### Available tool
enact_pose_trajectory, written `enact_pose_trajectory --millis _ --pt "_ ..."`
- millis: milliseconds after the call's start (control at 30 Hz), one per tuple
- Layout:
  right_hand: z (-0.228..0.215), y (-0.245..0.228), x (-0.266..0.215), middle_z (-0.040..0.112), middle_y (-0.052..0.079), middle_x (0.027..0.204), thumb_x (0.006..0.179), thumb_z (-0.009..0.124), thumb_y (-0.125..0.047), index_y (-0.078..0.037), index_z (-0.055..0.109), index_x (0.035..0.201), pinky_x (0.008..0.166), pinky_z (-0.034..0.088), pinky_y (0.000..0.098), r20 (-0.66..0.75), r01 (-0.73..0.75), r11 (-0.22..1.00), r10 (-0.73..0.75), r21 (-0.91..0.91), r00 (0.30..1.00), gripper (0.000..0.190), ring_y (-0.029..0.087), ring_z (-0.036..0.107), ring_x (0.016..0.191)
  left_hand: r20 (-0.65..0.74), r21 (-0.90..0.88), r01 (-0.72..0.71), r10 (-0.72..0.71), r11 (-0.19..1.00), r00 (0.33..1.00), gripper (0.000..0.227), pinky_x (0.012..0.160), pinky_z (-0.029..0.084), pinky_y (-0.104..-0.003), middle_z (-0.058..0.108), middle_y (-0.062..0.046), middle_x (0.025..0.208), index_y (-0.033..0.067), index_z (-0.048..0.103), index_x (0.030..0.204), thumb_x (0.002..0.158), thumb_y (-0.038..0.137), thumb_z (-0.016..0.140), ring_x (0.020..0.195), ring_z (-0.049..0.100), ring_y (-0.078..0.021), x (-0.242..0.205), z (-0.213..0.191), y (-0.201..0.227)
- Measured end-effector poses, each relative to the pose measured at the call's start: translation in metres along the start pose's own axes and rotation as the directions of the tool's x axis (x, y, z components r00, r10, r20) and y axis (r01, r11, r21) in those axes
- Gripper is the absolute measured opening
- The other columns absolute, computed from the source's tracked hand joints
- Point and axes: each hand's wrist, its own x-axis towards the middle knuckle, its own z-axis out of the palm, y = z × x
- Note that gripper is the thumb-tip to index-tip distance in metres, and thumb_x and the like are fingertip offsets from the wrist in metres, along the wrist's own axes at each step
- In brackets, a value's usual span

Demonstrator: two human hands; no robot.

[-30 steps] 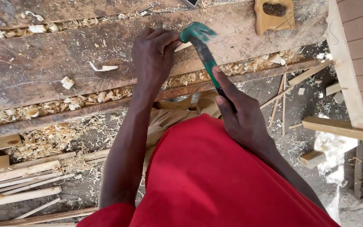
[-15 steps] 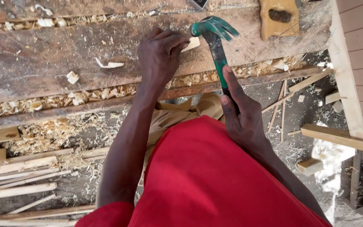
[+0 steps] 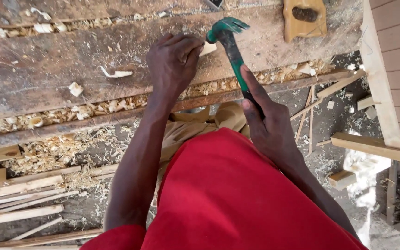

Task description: The person assembles a wooden structure by hammering nails into joints, measuring and cutting small wooden pieces with a hand saw, and applying glue to the pieces before nailing them into place.

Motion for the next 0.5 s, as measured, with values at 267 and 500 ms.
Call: enact_pose_trajectory --millis 267,500 --pt "-0.005 -0.009 0.003 0.048 0.000 0.061 0.095 0.034 -0.031 -0.022 0.031 0.140 0.044 0.027 0.0260 0.042 -0.002 1.000 0.001 0.014 0.999 0.047 0.008 0.028 0.044 0.004 0.004 -0.044 0.044 0.999 0.999 0.008 0.047 0.038 -0.024 0.071 0.000 0.082 0.0143 0.072 0.089 0.082 0.014 0.068 0.062 0.055 -0.0114 -0.003 0.000 -0.005" --pt "0.004 -0.006 -0.002 0.060 0.001 0.118 0.095 0.033 -0.026 -0.022 0.028 0.139 0.052 0.035 0.0278 0.020 0.001 0.999 0.000 -0.039 1.000 0.045 0.012 0.035 0.049 -0.034 -0.042 -0.112 0.110 0.993 0.993 0.009 0.045 0.040 -0.030 0.070 0.000 0.082 0.0125 0.072 0.083 0.083 0.013 0.063 0.065 0.056 -0.0160 -0.006 -0.002 0.000"
